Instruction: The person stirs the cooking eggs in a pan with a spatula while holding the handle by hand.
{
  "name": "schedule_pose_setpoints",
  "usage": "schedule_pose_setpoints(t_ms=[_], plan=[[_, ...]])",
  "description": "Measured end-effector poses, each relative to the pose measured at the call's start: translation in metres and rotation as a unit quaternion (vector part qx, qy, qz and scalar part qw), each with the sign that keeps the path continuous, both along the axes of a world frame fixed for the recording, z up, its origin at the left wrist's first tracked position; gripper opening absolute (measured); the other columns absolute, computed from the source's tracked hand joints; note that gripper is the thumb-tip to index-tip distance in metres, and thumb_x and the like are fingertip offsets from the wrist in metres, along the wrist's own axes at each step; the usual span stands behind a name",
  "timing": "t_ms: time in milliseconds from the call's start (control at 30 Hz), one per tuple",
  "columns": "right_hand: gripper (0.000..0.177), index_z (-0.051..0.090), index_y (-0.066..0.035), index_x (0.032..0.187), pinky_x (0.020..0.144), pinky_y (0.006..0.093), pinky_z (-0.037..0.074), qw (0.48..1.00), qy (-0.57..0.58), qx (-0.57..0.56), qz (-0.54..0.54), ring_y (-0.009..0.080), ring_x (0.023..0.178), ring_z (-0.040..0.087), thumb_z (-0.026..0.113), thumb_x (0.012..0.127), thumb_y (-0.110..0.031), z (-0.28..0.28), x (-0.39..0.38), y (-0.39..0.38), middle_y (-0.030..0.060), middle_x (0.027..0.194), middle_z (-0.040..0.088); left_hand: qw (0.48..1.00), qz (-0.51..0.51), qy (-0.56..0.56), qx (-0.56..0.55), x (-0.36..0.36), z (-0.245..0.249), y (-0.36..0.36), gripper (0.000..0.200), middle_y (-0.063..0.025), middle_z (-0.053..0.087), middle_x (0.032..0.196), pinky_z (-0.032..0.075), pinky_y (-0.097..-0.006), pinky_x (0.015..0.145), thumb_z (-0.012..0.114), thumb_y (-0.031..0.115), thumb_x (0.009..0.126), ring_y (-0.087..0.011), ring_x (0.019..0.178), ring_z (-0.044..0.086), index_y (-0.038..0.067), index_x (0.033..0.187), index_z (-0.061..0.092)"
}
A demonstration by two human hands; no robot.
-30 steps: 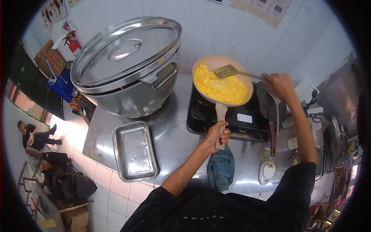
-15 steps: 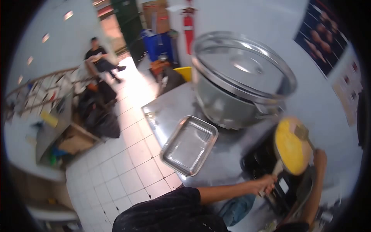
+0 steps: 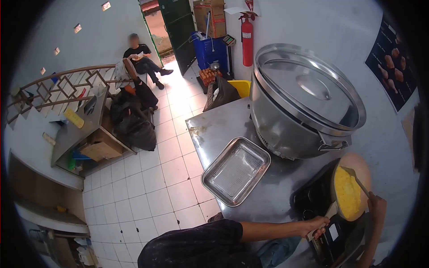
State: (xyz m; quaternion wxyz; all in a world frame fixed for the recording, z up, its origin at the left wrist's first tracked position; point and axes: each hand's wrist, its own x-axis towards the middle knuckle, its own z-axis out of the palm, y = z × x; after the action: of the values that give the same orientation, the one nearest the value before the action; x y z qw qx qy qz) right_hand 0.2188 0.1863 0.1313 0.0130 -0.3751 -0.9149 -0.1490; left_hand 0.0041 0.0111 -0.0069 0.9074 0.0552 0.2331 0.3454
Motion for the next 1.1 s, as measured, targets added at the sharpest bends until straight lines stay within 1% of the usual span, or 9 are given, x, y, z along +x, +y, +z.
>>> schedule_pose_setpoints(t_ms=[200, 300, 400, 500, 700, 800, 900, 1000, 1100], plan=[[0.025, 0.060, -0.005, 0.095, 0.055, 0.0438, 0.042, 0.997, -0.062, -0.004, -0.052, 0.0353, 0.060, 0.054, 0.059, 0.071, -0.008, 0.025, 0.007, -0.054, 0.0171, 0.063, 0.053, 1.000, 0.011, 0.002, 0.011, 0.004, -0.005, 0.002, 0.016, 0.0030, 0.039, 0.059, 0.030, -0.0183, 0.033, 0.044, 0.026, 0.084, -0.0026, 0.039, 0.031, 0.012, 0.080, 0.038], [0.025, 0.061, -0.007, 0.094, 0.054, 0.0447, 0.042, 0.995, -0.072, -0.028, -0.066, 0.0355, 0.061, 0.057, 0.056, 0.069, -0.004, 0.032, 0.001, -0.086, 0.0182, 0.067, 0.056, 1.000, 0.011, -0.002, 0.012, 0.004, -0.006, 0.002, 0.017, 0.0030, 0.039, 0.059, 0.030, -0.0183, 0.032, 0.044, 0.026, 0.084, -0.0025, 0.038, 0.031, 0.011, 0.081, 0.038], [0.020, 0.060, -0.006, 0.091, 0.057, 0.0461, 0.043, 0.983, -0.135, -0.066, -0.101, 0.0367, 0.065, 0.057, 0.053, 0.072, -0.005, 0.034, -0.007, -0.105, 0.0193, 0.070, 0.057, 1.000, 0.011, -0.011, 0.001, 0.003, -0.006, 0.001, 0.017, 0.0030, 0.039, 0.059, 0.030, -0.0181, 0.032, 0.045, 0.026, 0.085, -0.0023, 0.038, 0.032, 0.011, 0.083, 0.038], [0.019, 0.060, -0.006, 0.092, 0.060, 0.0458, 0.045, 0.984, -0.113, -0.057, -0.125, 0.0369, 0.069, 0.058, 0.051, 0.076, -0.005, 0.023, -0.018, -0.110, 0.0203, 0.072, 0.058, 1.000, 0.006, -0.007, 0.001, 0.002, -0.003, 0.002, 0.017, 0.0031, 0.039, 0.059, 0.031, -0.0179, 0.033, 0.045, 0.026, 0.085, -0.0022, 0.038, 0.032, 0.011, 0.085, 0.038], [0.022, 0.059, -0.005, 0.097, 0.066, 0.0462, 0.046, 0.963, -0.038, -0.014, -0.268, 0.0379, 0.077, 0.059, 0.049, 0.078, -0.001, 0.011, -0.070, -0.125, 0.0227, 0.081, 0.058, 1.000, 0.011, -0.006, 0.004, 0.003, -0.005, 0.001, 0.016, 0.0034, 0.039, 0.059, 0.031, -0.0180, 0.033, 0.045, 0.026, 0.085, -0.0024, 0.039, 0.033, 0.010, 0.087, 0.040], [0.023, 0.058, -0.003, 0.097, 0.067, 0.0459, 0.046, 0.966, 0.016, -0.078, -0.245, 0.0392, 0.078, 0.058, 0.052, 0.076, -0.001, 0.026, -0.078, -0.134, 0.0228, 0.086, 0.057, 1.000, 0.017, -0.005, 0.003, 0.001, -0.001, -0.002, 0.016, 0.0035, 0.039, 0.059, 0.030, -0.0182, 0.033, 0.045, 0.025, 0.085, -0.0027, 0.039, 0.033, 0.010, 0.087, 0.040], [0.029, 0.058, -0.002, 0.103, 0.069, 0.0442, 0.046, 0.970, 0.077, -0.141, -0.182, 0.0406, 0.079, 0.057, 0.055, 0.074, -0.001, 0.013, -0.020, -0.107, 0.0235, 0.088, 0.057, 1.000, 0.020, -0.003, 0.009, 0.000, -0.001, 0.000, 0.016, 0.0034, 0.039, 0.059, 0.030, -0.0186, 0.033, 0.046, 0.025, 0.084, -0.0030, 0.039, 0.033, 0.010, 0.088, 0.040], [0.034, 0.057, -0.001, 0.108, 0.070, 0.0440, 0.045, 0.977, 0.047, -0.069, -0.196, 0.0418, 0.082, 0.056, 0.056, 0.075, -0.003, 0.044, -0.023, -0.134, 0.0251, 0.086, 0.057, 1.000, 0.016, -0.013, 0.001, 0.002, -0.004, -0.001, 0.017, 0.0028, 0.038, 0.059, 0.031, -0.0194, 0.034, 0.046, 0.025, 0.084, -0.0033, 0.039, 0.033, 0.010, 0.088, 0.040], [0.037, 0.057, -0.003, 0.111, 0.069, 0.0453, 0.045, 0.963, 0.085, -0.138, -0.216, 0.0417, 0.082, 0.056, 0.055, 0.075, -0.003, 0.048, -0.054, -0.140, 0.0257, 0.083, 0.058, 1.000, 0.009, -0.017, -0.024, -0.001, 0.000, 0.001, 0.019, 0.0006, 0.041, 0.059, 0.031, -0.0210, 0.033, 0.048, 0.026, 0.083, -0.0058, 0.039, 0.035, 0.009, 0.087, 0.040]])
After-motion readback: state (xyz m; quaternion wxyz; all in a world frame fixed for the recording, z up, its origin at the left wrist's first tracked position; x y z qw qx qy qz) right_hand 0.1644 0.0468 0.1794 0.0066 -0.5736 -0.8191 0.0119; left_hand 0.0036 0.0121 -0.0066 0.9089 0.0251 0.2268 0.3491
